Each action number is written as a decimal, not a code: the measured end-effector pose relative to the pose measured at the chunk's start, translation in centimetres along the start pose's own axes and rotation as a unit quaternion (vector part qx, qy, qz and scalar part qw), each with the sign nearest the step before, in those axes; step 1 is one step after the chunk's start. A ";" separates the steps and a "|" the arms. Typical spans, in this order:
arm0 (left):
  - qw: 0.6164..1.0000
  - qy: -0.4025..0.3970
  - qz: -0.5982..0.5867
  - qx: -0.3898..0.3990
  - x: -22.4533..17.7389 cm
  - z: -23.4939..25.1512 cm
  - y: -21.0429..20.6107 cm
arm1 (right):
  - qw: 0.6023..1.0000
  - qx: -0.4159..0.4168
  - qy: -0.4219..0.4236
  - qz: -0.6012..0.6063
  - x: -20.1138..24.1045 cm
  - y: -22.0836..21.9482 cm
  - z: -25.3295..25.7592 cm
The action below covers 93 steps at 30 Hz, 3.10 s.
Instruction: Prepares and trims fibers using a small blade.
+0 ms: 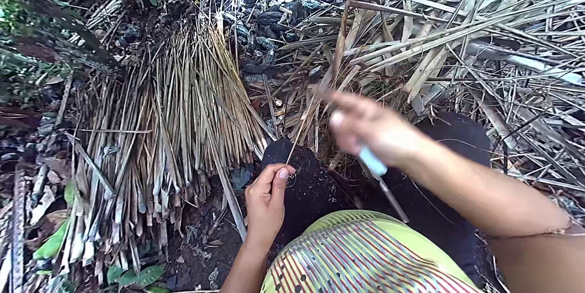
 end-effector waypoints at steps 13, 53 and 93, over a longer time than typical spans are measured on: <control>1.000 0.025 -0.016 0.007 0.3 -0.5 0.4 | 0.995 -0.080 0.043 0.027 2.0 3.5 0.6; 0.991 0.039 -0.122 0.029 0.6 -1.8 1.1 | 0.994 -0.051 0.066 0.076 2.3 3.1 2.0; 0.786 0.238 -0.552 0.147 2.4 -4.0 0.0 | 0.998 -0.013 0.067 0.017 2.8 1.2 2.2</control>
Point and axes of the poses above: each hand's wrist, its own z-axis towards the middle knuckle, its own y-axis out of the back of the hand, x = y × z, the point moved 7 cm from there along z, towards the middle knuckle, and after that the axes turned 6 degrees about -z, right-handed, at the moved point
